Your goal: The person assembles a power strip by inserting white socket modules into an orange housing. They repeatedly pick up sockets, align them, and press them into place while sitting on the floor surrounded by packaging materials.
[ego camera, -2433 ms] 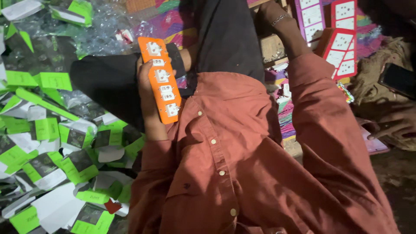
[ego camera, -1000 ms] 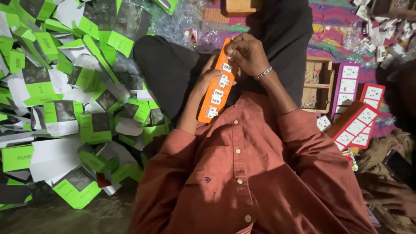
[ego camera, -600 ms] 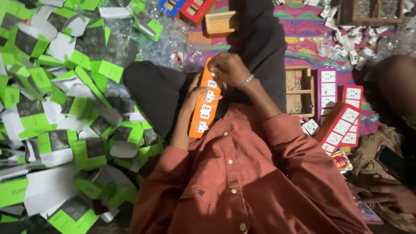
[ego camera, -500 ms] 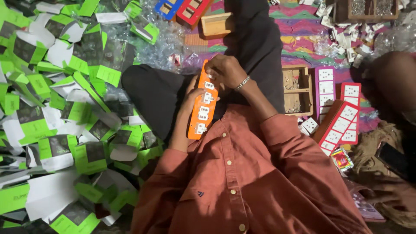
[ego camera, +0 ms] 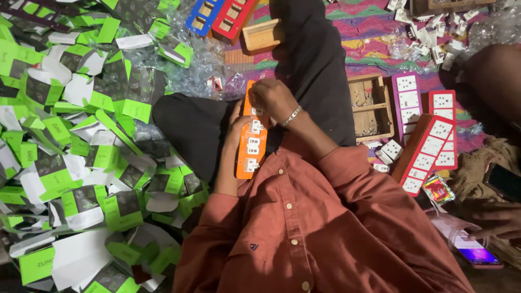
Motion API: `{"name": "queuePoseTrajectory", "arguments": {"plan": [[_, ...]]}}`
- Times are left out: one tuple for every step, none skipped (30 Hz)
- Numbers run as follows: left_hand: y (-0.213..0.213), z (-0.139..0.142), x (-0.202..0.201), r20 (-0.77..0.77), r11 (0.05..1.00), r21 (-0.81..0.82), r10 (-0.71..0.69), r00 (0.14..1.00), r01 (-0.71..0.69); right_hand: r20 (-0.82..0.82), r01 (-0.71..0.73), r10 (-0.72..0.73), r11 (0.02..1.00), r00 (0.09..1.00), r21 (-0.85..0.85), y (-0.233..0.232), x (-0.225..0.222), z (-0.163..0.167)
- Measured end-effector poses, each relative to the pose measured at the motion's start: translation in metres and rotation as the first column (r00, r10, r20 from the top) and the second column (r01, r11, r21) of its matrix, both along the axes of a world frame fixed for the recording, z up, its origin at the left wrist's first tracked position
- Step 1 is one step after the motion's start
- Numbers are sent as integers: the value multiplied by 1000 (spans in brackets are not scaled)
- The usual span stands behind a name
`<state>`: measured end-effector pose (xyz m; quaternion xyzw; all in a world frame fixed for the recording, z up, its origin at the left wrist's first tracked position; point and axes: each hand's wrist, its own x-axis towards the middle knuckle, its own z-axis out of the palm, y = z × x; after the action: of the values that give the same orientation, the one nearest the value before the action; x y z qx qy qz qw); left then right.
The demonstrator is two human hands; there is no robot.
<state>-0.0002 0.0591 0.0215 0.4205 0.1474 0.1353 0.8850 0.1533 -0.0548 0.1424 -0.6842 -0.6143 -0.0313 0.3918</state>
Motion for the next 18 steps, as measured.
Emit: {"name": "queuePoseTrajectory", "arguments": {"plan": [[1, -1, 0, -11, 1000, -12, 4, 1000, -4, 16, 49, -49, 999, 999, 15, 1, -3, -2], [1, -2, -1, -20, 1000, -9, 8, 1000, -8, -4, 41, -41, 999, 999, 21, 1, -5, -4], [1, -1, -1, -31, 1000, -5, 12, 999, -12, -25, 33, -32, 999, 999, 28, 2, -6, -5], [1, -1, -2, -41, 1000, -3, 16, 999, -16, -46, 25, -23, 999, 999, 34, 2, -7, -7], [0, -2, -1, -47, 1000, 2, 15, 999, -15, -31, 43, -42, 999, 999, 30, 2, -7, -7], [1, -2, -1, -51, 1000, 8, 16, 999, -16, -15, 60, -59, 998, 998, 27, 2, -7, -8], [0, -2, -1, -56, 1000, 12, 18, 998, -18, 0, 75, -75, 997, 997, 23, 2, -7, -8], [-1, -1, -1, -45, 1000, 15, 14, 999, -14, -5, 96, -96, 995, 995, 34, 2, -7, -8], [-2, -1, 0, -31, 1000, 19, 12, 999, -11, -7, 116, -116, 992, 993, 48, 2, -8, -8], [-2, 0, 1, -14, 1000, 28, 10, 1000, -10, -8, 134, -134, 989, 991, 67, 2, -9, -8], [-1, 0, 2, -15, 1000, 24, 7, 1000, -7, -15, 137, -137, 989, 990, 63, 3, -10, -9], [-1, 1, 3, -17, 1000, 18, 2, 1000, -2, -24, 142, -140, 988, 990, 57, 3, -11, -9], [-1, 1, 3, -23, 1000, 9, -4, 1000, 4, -36, 147, -146, 988, 989, 48, 2, -13, -10], [-2, 1, 2, -28, 1000, 5, 2, 1000, -2, -59, 144, -141, 988, 988, 53, 1, -13, -12], [-2, 1, 2, -31, 1000, 2, 6, 1000, -6, -80, 141, -136, 988, 987, 60, 1, -13, -13], [-2, 1, 2, -34, 1000, -2, 10, 999, -10, -101, 140, -133, 988, 986, 67, 1, -12, -15], [-1, 1, 2, -30, 1000, -6, 11, 999, -11, -154, 153, -143, 987, 978, 55, 0, -12, -17], [-1, 0, 2, -28, 1000, -12, 13, 1000, -14, -208, 164, -152, 986, 966, 40, -1, -11, -20]]}}
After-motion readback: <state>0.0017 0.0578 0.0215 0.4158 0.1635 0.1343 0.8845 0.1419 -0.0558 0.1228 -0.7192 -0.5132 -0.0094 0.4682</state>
